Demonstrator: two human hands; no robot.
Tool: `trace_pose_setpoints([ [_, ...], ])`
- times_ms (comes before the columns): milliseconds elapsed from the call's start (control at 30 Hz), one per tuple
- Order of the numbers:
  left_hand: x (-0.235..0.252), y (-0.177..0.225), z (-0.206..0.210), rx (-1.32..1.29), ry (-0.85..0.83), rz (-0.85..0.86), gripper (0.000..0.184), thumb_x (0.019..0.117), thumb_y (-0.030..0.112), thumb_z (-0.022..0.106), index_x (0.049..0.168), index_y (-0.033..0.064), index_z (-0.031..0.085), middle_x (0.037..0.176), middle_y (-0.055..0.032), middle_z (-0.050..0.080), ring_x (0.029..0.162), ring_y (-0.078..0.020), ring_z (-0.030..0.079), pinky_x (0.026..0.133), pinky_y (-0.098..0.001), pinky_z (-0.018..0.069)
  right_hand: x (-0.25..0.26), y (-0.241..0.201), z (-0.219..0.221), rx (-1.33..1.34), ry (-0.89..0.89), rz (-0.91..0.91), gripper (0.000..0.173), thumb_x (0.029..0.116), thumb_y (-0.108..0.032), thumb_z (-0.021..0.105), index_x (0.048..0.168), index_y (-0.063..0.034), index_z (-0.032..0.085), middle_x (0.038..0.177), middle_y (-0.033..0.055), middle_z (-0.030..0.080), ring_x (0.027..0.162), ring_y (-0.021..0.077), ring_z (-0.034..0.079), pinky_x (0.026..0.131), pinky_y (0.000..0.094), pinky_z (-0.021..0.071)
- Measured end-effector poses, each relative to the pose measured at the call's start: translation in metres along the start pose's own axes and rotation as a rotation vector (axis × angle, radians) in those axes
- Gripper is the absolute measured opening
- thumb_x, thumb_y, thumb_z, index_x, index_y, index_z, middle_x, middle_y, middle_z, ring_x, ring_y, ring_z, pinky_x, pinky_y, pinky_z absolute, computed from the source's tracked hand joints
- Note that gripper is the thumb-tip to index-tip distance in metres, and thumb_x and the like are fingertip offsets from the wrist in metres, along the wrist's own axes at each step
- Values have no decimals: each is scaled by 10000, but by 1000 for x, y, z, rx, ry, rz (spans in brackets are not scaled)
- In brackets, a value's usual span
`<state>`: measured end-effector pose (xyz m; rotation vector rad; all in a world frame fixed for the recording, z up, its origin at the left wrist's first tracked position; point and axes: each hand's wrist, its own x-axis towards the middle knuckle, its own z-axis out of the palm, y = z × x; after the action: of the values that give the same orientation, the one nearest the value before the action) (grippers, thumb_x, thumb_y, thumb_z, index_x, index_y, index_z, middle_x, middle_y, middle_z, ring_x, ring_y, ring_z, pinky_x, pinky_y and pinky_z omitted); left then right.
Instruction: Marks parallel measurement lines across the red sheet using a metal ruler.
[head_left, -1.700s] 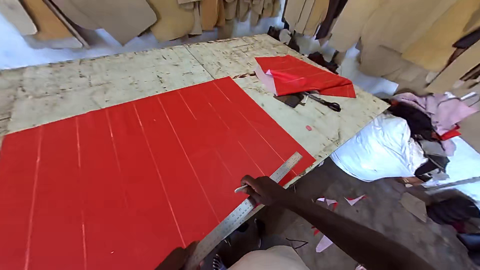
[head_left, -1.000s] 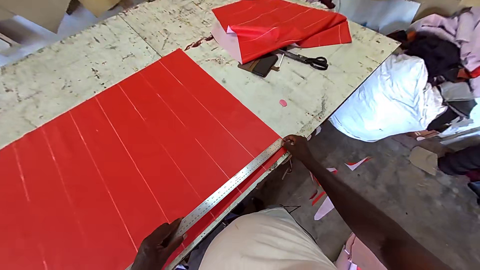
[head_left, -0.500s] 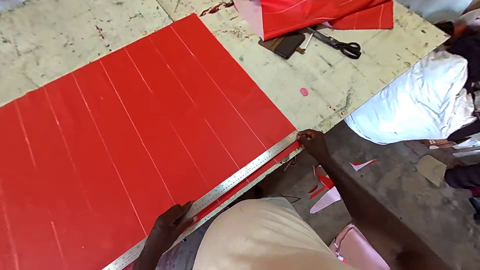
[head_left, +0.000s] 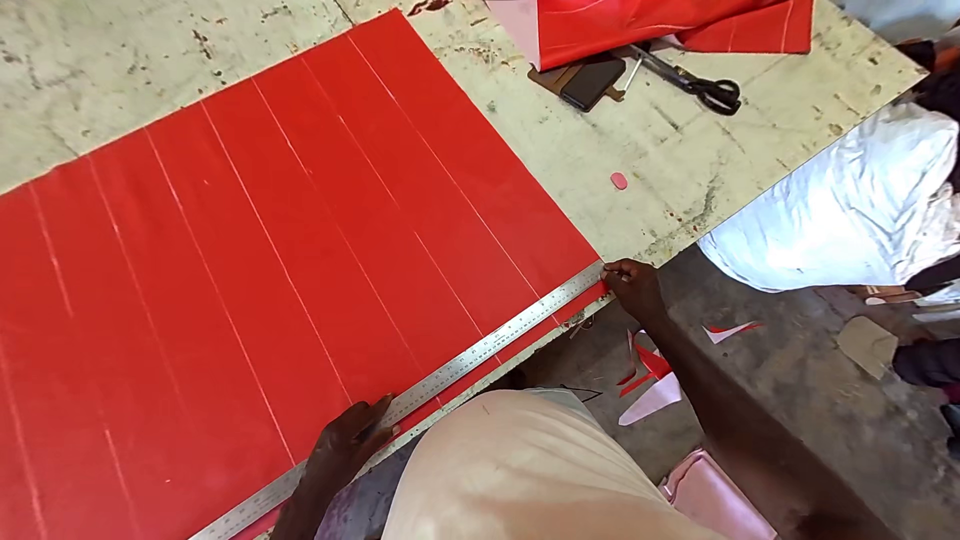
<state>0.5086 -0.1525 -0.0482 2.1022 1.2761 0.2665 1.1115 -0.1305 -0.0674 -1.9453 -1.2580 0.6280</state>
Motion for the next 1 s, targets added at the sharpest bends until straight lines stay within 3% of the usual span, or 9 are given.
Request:
trace_pose_setpoints([
  [267, 0, 2, 0, 3, 6, 0, 575, 912, 563, 672, 1368, 213, 685, 892, 32, 650, 764, -68, 607, 695, -289, 551, 0, -1, -1, -3, -7, 12, 186, 973, -150, 673, 1068, -5, 739, 918, 143, 722, 813, 227, 676, 788, 453, 551],
  [400, 1, 6, -3, 1, -14, -26, 571, 912, 535, 682, 1377, 203, 677, 908, 7, 660, 767, -99, 621, 702, -331, 566, 0, -2, -2, -9, -28, -3, 205, 969, -146, 668, 1085, 10, 731, 980, 170, 730, 875, 260, 704, 836, 486, 568],
  [600, 2, 5, -1, 9, 10, -6, 581, 904, 561, 680, 1368, 212, 685, 878, 45, 640, 741, -56, 593, 672, -272, 541, 0, 2, -1, -19, -16, -18, 203, 975, -169, 663, 1083, -12, 734, 932, 147, 727, 822, 242, 693, 794, 472, 565],
  [1000, -1, 10, -7, 8, 34, -4, 578, 898, 575, 682, 1360, 228, 690, 879, 55, 640, 752, -49, 597, 684, -269, 542, 4, 2, 1, -40, -7, -4, 213, 978, -195, 672, 1098, -29, 730, 911, 144, 717, 794, 253, 677, 773, 489, 552],
])
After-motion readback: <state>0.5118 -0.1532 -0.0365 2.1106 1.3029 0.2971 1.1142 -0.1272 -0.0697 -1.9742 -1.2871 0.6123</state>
